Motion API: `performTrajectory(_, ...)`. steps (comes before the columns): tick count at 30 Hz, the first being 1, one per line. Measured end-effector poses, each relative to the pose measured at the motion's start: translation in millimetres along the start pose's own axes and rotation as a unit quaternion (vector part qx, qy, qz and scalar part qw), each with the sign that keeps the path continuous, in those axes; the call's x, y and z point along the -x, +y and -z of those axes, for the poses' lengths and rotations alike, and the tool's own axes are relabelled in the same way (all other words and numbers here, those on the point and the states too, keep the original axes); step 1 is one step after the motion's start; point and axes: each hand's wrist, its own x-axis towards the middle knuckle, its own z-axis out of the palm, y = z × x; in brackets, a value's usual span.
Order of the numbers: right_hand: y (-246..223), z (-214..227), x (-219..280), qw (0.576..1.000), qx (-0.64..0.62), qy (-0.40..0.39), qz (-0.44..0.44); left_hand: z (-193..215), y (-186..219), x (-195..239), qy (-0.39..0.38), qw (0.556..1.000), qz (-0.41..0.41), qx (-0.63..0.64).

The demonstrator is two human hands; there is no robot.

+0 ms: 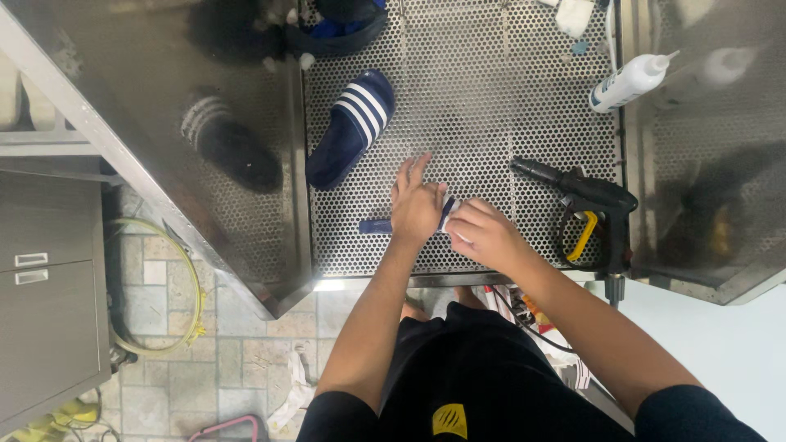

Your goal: The person scrubs a pair of blue slides with white stripes using a white sponge on a perforated metal surface. They then rinse the slides under a faucet and place them on a drying rack.

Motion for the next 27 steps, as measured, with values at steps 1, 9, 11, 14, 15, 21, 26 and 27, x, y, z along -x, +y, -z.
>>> performTrajectory(1, -1, 5, -4, 1.0, 0.007, -0.003, -0.023, 0, 1, -1, -0.007, 1.0, 0.0, -0.002)
performTrajectory(9, -14, 3, -18, 0.999, 0.009, -0.029, 0.021, 2, 2, -6, -0.041, 0.999, 0.022, -0.023)
performTrajectory(11, -13, 1, -17, 0.999, 0.033, -0.025, -0.035, 2, 1, -4, -0.031, 0.999, 0.02, -0.02)
performTrajectory(14, -9, 3, -15, 0.998, 0.01, -0.03, -0.047, 2, 3, -5, -0.027, 0.999, 0.021, -0.018)
performTrajectory(15, -8, 3, -14, 0.999, -0.008, -0.035, -0.039, 2, 3, -5, -0.028, 0.999, 0.024, -0.017)
performTrajectory(21, -3, -1, -11, 0.994, 0.068, -0.031, -0.081, -8, -4, -5, -0.034, 0.998, 0.047, -0.017)
performTrajectory(26, 0, -3, -6, 0.985, 0.132, 0.041, -0.105, -23, -11, 5, 0.039, 0.986, 0.126, 0.105)
performTrajectory(27, -2, -5, -3, 0.984, 0.134, 0.054, -0.107, -23, -10, 13, 0.068, 0.978, 0.133, 0.143)
